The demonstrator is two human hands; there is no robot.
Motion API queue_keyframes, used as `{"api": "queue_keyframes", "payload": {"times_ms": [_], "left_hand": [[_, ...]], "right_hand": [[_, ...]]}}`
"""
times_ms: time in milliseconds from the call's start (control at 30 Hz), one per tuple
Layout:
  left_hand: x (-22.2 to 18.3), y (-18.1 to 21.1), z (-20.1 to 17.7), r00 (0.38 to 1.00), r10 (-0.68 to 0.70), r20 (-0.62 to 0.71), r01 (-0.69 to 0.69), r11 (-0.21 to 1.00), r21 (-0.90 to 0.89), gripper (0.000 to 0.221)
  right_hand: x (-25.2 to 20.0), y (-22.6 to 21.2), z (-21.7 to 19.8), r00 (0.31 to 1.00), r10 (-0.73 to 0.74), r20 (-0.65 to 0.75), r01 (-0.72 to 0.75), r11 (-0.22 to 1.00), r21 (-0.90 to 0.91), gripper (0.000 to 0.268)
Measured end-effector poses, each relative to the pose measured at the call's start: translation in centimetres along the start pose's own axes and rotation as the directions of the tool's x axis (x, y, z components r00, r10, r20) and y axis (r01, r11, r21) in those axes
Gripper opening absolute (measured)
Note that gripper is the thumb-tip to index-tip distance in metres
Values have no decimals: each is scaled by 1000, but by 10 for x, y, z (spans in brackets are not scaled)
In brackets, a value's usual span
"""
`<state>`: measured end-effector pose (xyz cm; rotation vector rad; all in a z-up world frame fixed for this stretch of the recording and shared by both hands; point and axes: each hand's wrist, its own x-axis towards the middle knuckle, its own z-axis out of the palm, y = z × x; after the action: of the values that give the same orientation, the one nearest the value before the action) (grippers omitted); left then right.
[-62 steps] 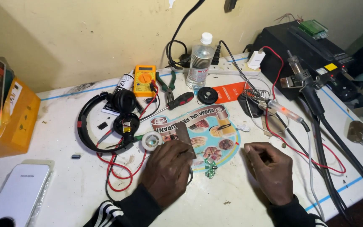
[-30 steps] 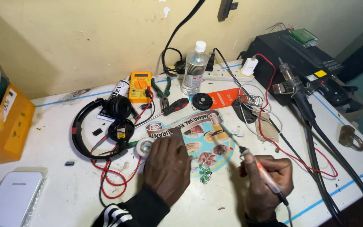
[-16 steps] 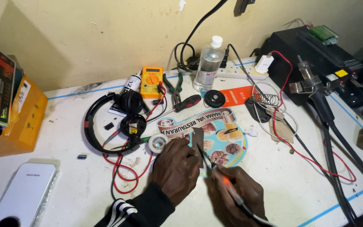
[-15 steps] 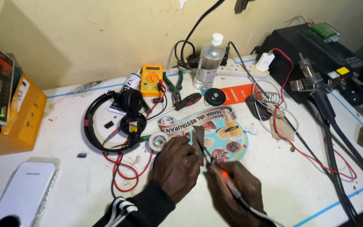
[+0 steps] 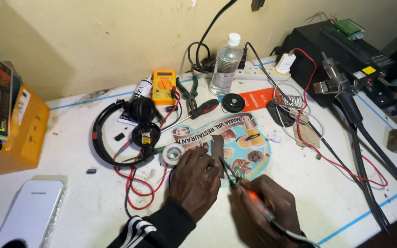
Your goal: Soldering components onto a small circuit board at an electronics repair workbench.
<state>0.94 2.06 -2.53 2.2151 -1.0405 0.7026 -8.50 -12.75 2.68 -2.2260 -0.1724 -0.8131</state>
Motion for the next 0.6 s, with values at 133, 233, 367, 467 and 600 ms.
{"api": "queue_keyframes", "payload": {"times_ms": [133, 233, 367, 467, 600], "left_hand": [[-2, 2, 1, 999, 3, -48, -7, 997, -78, 3], [-6, 3, 2, 1000, -3, -25, 2, 999, -33, 6], [-12, 4, -3, 998, -52, -44, 48, 995, -93, 10], [-8, 0, 1, 997, -50, -59, 45, 995, -87, 9], [-10, 0, 1, 996, -76, -45, 72, 992, -101, 6]], "right_hand": [[2, 36, 11, 996, 85, -20, -83, 995, 60, 15], [15, 81, 17, 970, 233, 69, -243, 935, 260, 12], [29, 120, -1, 693, 687, 219, -536, 287, 794, 14], [32, 146, -11, 580, 697, 421, -553, -43, 832, 35], [27, 144, -15, 609, 630, 482, -529, -131, 839, 52]]}}
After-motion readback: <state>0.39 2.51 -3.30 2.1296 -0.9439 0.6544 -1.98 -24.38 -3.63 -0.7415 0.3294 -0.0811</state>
